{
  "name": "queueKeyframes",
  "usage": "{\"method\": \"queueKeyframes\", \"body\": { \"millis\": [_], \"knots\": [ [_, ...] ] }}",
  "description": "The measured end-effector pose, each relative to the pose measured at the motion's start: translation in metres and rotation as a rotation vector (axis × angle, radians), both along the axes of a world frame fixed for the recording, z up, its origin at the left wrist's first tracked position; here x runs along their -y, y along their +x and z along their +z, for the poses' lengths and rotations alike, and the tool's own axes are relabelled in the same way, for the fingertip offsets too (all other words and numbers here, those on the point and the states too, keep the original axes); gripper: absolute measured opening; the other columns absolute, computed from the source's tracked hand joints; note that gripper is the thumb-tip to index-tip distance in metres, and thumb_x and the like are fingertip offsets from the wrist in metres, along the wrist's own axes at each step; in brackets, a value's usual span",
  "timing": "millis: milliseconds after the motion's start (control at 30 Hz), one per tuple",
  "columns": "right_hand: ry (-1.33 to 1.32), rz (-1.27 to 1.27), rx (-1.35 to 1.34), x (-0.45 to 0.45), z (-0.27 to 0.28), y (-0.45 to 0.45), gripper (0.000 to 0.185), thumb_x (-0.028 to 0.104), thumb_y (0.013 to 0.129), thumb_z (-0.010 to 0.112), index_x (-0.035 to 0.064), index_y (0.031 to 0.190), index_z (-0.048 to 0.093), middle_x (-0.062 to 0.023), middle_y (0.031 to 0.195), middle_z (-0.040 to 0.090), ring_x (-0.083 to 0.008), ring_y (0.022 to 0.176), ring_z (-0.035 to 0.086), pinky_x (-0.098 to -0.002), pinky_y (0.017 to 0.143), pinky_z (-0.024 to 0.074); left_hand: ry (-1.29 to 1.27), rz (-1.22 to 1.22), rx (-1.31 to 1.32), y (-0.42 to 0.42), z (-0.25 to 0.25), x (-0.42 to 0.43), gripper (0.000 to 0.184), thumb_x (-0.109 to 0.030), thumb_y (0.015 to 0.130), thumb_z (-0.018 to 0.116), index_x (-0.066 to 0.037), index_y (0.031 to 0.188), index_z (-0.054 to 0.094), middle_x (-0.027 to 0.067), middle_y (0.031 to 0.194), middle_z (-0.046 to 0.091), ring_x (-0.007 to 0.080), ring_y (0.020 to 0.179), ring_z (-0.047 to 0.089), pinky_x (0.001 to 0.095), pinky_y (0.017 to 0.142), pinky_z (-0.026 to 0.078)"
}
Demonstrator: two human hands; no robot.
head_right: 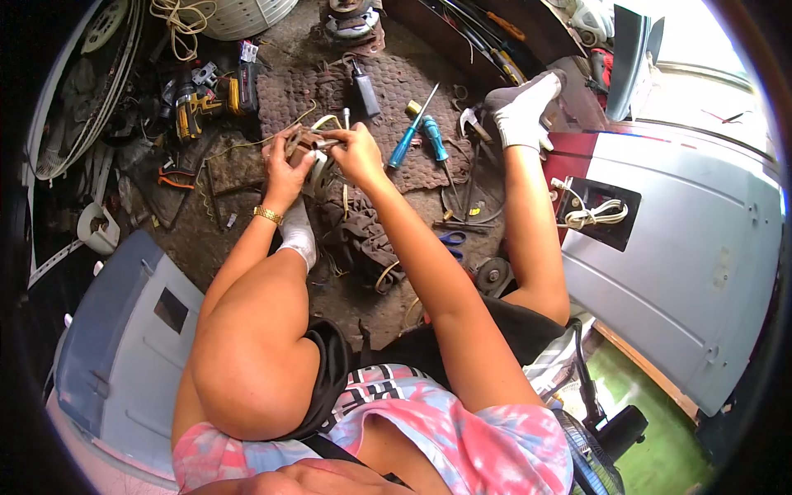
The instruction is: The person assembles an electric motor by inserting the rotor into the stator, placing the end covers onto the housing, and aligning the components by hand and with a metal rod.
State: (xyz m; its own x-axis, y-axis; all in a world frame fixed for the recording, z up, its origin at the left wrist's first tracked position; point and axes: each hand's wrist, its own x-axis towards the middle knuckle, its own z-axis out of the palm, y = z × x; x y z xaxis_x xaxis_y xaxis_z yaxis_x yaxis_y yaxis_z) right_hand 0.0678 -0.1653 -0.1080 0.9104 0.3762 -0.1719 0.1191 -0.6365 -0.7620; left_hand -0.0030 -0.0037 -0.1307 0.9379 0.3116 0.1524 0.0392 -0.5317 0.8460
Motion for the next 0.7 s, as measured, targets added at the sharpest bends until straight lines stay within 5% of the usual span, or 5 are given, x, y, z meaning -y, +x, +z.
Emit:
{"method": "queueKeyframes", "body": {
  "millis": [400, 500, 633, 700],
  "knots": [
    [-0.272, -0.058, 0.02, -0.014, 0.02, -0.005, 0.025, 0.025, 0.07, 0.078, 0.012, 0.091, 0.075, -0.0139, 0.09, 0.058, -0.0328, 0.09, 0.061, -0.0432, 0.078, 0.049, 0.049, -0.038, 0.071, 0.001, 0.005, 0.002, 0.055, -0.023, 0.07, 0.076, -0.01, 0.12, 0.058, 0.0092, 0.114, 0.062, 0.0287, 0.106, 0.056, 0.0393, 0.096, 0.036],
    [-0.222, -0.048, 0.037, -0.01, 0.023, -0.004, 0.029, 0.026, 0.07, 0.079, 0.0071, 0.092, 0.074, -0.0148, 0.09, 0.064, -0.0326, 0.089, 0.063, -0.0415, 0.078, 0.0498, -0.019, -0.017, 0.013, -0.001, 0.005, 0.001, 0.057, -0.021, 0.074, 0.076, -0.008, 0.126, 0.054, 0.0103, 0.123, 0.06, 0.0285, 0.115, 0.051, 0.0393, 0.102, 0.036],
    [-0.122, -0.015, -0.318, 0.001, 0.014, 0.017, 0.036, 0.031, 0.068, 0.081, 0.005, 0.092, 0.073, -0.0176, 0.091, 0.069, -0.0306, 0.085, 0.067, -0.0388, 0.076, 0.051, -0.024, -0.014, -0.029, -0.001, 0.001, -0.001, 0.057, -0.02, 0.076, 0.075, -0.008, 0.127, 0.053, 0.0106, 0.123, 0.06, 0.0289, 0.117, 0.05, 0.0404, 0.102, 0.037],
    [0.105, -0.017, -0.363, 0.01, -0.031, 0.021, 0.032, 0.022, 0.069, 0.081, 0.002, 0.091, 0.071, -0.0155, 0.084, 0.068, -0.0265, 0.078, 0.066, -0.036, 0.073, 0.0498, -0.079, -0.03, -0.019, 0.0, -0.003, -0.002, 0.056, -0.021, 0.077, 0.074, -0.008, 0.127, 0.053, 0.0112, 0.122, 0.06, 0.0293, 0.117, 0.05, 0.0412, 0.102, 0.038]
  ]
}}
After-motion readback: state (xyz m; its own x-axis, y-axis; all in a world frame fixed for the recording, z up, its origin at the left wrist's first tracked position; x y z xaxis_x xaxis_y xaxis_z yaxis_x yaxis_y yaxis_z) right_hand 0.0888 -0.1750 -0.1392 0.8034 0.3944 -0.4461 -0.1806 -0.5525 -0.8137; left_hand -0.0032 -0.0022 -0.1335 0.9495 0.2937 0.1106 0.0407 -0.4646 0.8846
